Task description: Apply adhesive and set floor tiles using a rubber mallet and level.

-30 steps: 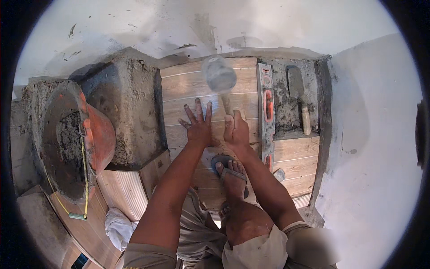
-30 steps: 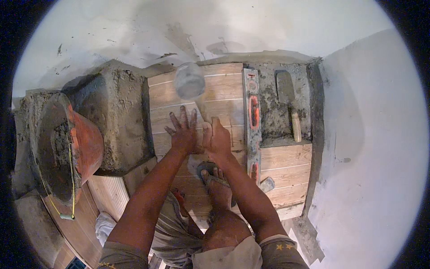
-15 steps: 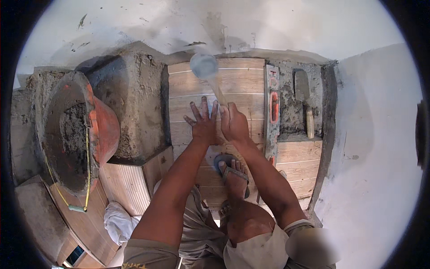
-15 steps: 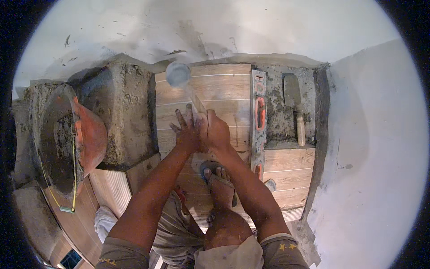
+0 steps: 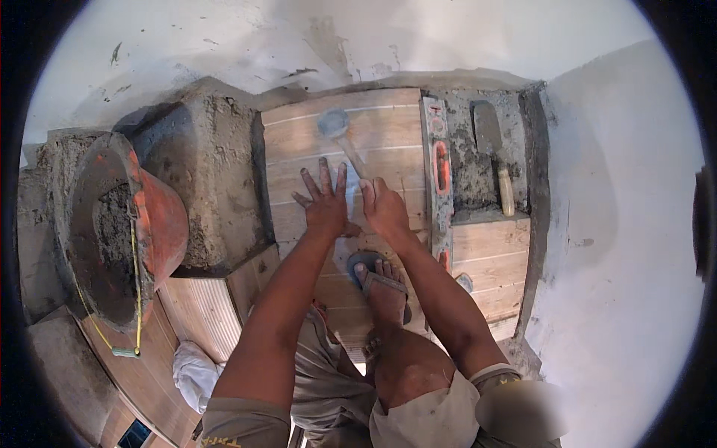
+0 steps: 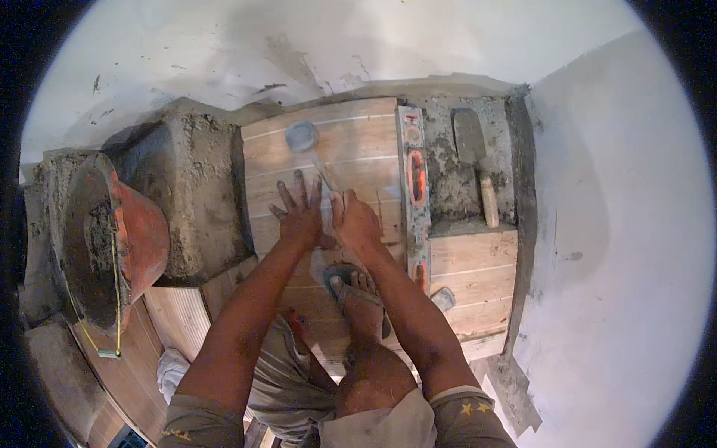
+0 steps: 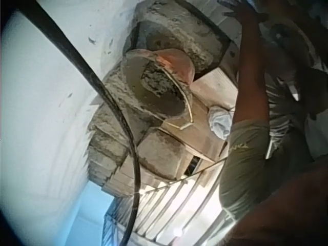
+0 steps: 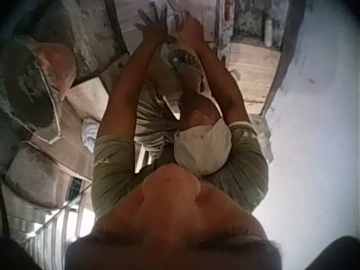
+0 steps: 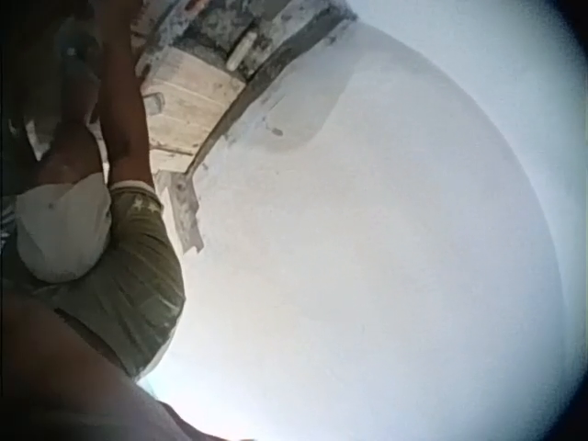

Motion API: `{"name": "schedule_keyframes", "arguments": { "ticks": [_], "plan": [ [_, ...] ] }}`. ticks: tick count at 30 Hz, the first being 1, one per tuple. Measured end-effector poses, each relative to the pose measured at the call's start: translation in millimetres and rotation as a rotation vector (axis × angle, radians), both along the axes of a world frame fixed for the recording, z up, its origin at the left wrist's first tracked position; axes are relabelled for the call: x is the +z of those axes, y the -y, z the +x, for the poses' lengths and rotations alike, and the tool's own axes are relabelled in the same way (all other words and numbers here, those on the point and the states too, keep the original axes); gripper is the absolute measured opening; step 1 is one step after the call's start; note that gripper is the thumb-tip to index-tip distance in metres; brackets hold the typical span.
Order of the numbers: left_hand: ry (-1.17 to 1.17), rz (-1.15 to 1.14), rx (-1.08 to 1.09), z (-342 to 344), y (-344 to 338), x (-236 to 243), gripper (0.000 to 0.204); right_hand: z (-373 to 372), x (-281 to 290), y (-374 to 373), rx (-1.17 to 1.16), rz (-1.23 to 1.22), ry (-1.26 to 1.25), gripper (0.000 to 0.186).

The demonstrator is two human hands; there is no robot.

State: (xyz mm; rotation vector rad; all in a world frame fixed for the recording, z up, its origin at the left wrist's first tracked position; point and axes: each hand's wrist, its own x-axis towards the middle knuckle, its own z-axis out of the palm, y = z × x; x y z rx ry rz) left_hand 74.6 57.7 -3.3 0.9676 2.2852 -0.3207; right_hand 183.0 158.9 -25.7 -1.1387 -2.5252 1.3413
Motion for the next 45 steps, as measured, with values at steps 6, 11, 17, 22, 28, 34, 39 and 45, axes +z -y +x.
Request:
{"name": "schedule_keyframes", "arguments": {
  "ticks": [6, 11, 17, 22, 28, 34, 39, 45],
  "plan": [
    [0.013, 0.005, 0.001, -10, 12, 6, 0.159, 91, 29, 12, -0.193, -0.142, -0.062, 0.041],
    [0.064, 0.074, -0.163, -36, 37, 9, 0.154, 231, 42, -7, -0.431, -0.072, 0.052, 0.032],
    [-0.034, 0.223, -0.253, -34, 53, -12, 0.148, 386, 4, -9, -0.626, -0.397, 0.139, 0.038],
    [-0.097, 0.298, -0.193, -27, 50, -14, 0.141, 400, -7, -15, -0.542, -0.077, 0.291, 0.04],
    [0.052, 0.498, 0.188, 0, 122, -24, 0.113, 324, 32, 14, -0.337, 0.501, 0.425, 0.04],
    [-0.105, 0.594, 0.544, 124, 214, -11, 0.092, 204, 25, -15, -0.109, -0.034, 0.19, 0.054],
    [-0.106, 0.728, 0.637, 199, 289, -17, 0.091, 170, 23, -8, -0.245, -0.303, 0.148, 0.056],
    [-0.174, 0.77, 0.665, 237, 272, -37, 0.07, 198, 56, -30, -0.182, -0.064, 0.179, 0.075]
  ]
}}
